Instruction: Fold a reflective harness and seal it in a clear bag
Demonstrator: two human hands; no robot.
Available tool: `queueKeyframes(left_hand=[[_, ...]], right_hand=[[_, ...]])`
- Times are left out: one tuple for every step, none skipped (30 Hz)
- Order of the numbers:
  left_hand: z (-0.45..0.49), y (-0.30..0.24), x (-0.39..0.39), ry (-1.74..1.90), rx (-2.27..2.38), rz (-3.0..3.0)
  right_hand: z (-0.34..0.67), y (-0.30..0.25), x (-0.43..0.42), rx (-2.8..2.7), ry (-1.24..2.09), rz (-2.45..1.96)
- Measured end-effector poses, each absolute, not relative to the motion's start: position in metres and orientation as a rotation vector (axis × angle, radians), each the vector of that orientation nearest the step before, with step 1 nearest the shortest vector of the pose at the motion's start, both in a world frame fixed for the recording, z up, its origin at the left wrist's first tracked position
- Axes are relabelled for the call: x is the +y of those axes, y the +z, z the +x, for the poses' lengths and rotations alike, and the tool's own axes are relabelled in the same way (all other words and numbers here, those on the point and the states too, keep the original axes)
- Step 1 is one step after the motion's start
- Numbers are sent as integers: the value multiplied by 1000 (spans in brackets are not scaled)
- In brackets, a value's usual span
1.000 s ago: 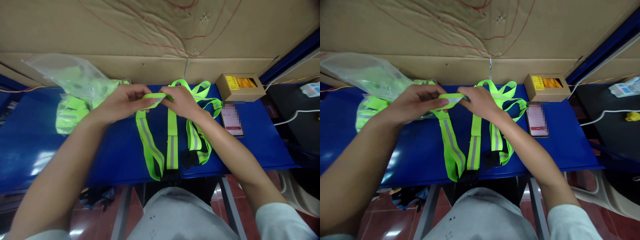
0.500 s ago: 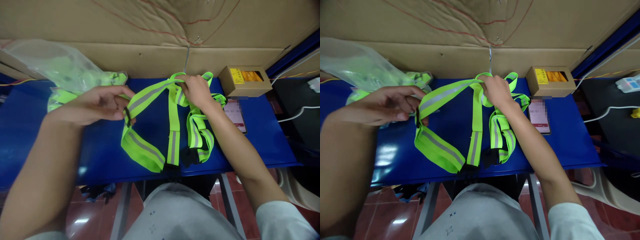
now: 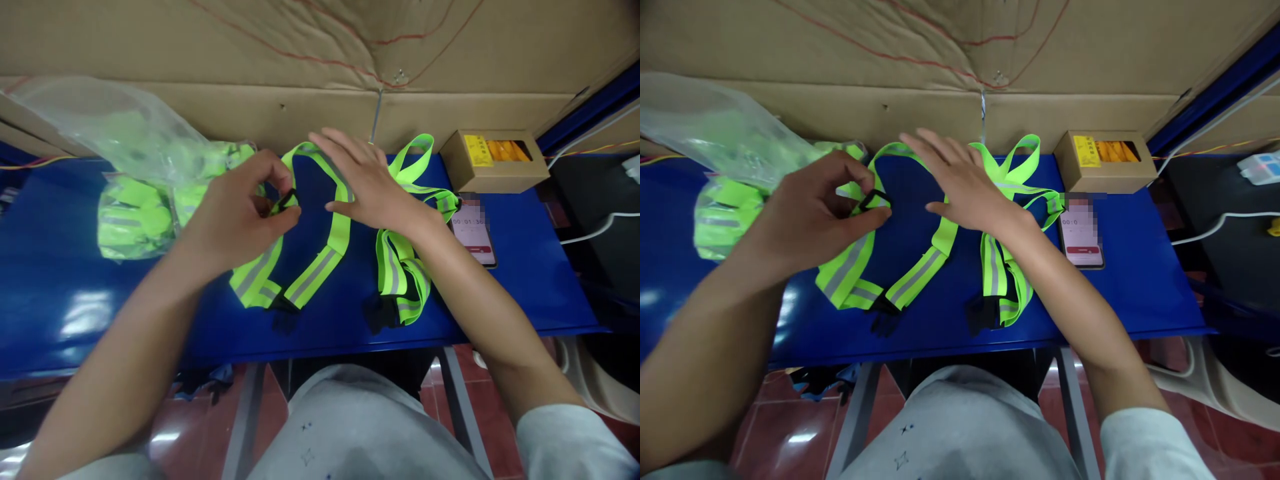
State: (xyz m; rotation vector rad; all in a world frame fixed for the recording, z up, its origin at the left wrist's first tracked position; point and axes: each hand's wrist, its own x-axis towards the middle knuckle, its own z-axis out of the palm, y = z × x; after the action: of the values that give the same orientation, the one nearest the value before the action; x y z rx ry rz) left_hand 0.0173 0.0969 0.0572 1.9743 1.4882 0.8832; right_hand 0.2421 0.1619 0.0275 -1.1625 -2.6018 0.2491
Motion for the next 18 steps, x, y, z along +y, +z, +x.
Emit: queueKeyframes(left_hand=[[23, 57, 94, 879, 1479, 1991], [28, 56, 91, 879, 1461, 2007], [31, 55, 88, 878, 1440, 2016], [33, 53, 87, 878, 1419, 2015], [34, 52, 86, 884, 1397, 2001], [32, 49, 86, 887, 1374, 1977], [27, 46, 87, 874, 1345, 1949], [22, 42, 88, 845, 1308, 1923], [14, 39, 89, 787, 1270, 1899], [5, 35, 90, 705, 1241, 1877], [-4, 30, 90, 604, 1226, 1854], [-14, 27, 89, 496, 1214, 1828], [-24, 23, 88, 395, 1199, 1793], [-34, 20, 86, 302, 1172, 1748], [-43, 17, 83, 228, 1134, 1694], [-51, 14, 80, 181, 1093, 1633], [-57, 12, 77, 165, 1056, 1573], [-63, 11, 74, 177, 1027, 1522]], right_hand=[[235, 33, 155, -2586, 258, -1118], [229, 38, 150, -2569, 266, -1115], [225, 40, 146, -2548, 273, -1122], [222, 41, 144, -2521, 279, -1133], [221, 41, 144, -2488, 286, -1135], [221, 39, 146, -2455, 293, -1121], [223, 37, 150, -2425, 299, -1096], [226, 34, 153, -2397, 301, -1073], [229, 32, 157, -2377, 297, -1062], [233, 31, 161, -2362, 286, -1065], [236, 30, 164, -2354, 267, -1077], [239, 29, 167, -2347, 240, -1094], [241, 29, 170, -2339, 210, -1115], [244, 29, 172, -2334, 186, -1142], [246, 27, 175, -2331, 173, -1168], [248, 26, 177, -2329, 172, -1191], [249, 23, 180, -2332, 187, -1205], [251, 20, 184, -2337, 213, -1209]])
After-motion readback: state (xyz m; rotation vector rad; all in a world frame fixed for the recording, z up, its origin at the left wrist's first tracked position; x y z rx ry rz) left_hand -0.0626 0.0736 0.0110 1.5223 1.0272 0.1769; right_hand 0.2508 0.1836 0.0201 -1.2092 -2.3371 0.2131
